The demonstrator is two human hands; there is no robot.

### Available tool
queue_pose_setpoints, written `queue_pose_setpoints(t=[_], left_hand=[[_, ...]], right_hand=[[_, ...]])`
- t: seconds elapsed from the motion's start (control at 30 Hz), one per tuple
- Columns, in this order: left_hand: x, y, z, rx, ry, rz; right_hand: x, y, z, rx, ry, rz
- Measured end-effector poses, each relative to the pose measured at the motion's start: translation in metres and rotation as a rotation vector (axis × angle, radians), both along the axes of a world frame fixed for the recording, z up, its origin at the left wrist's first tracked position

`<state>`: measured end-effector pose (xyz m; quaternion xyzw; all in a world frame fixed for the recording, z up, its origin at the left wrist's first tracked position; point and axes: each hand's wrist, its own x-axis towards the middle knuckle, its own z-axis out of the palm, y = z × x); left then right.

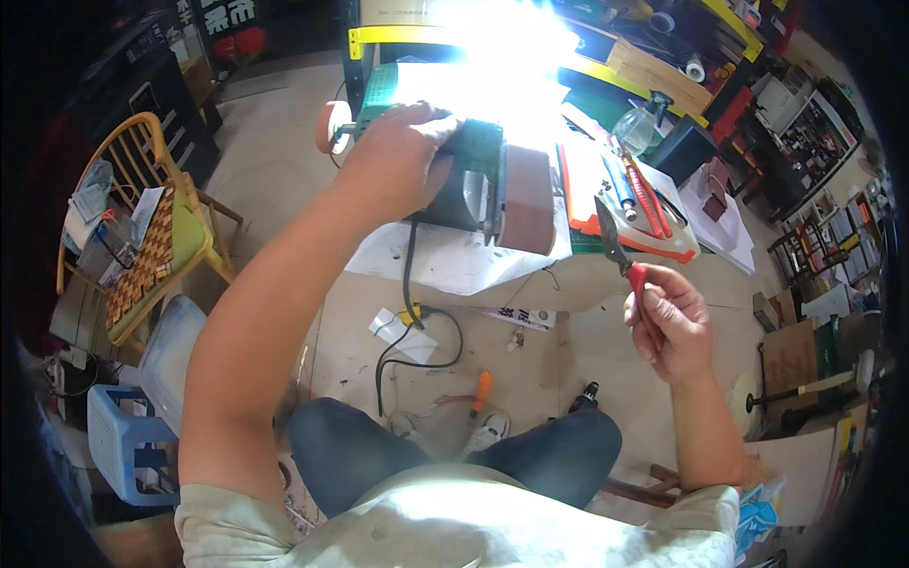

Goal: The person uses a bench grinder to sharpen the cutting edges of a pair of pliers. They hold the pliers with one hand and press the jaws against the rotating grinding wheel, repeatedly adjusting the angle and position to shape the edges.

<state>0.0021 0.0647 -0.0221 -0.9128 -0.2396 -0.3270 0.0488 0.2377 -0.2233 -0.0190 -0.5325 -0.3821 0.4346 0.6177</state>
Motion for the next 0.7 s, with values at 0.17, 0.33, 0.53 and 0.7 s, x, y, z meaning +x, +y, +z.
queue_pose_setpoints(t=[0.17, 0.33, 0.53, 0.7], left_hand=[[0.000, 0.002, -0.001, 0.011, 0.044, 0.054], [0.001, 0.004, -0.002, 0.010, 0.060, 0.092], [0.001, -0.001, -0.004, -0.027, 0.033, 0.095], [0.001, -0.007, -0.002, -0.026, 0.001, 0.070]], right_hand=[[-0.013, -0.029, -0.024, -0.022, 0.317, -0.035], [-0.025, -0.051, -0.039, -0.027, 0.498, -0.032], [-0.029, -0.061, -0.051, 0.014, 0.544, -0.012], [-0.032, -0.065, -0.055, 0.004, 0.600, -0.007]])
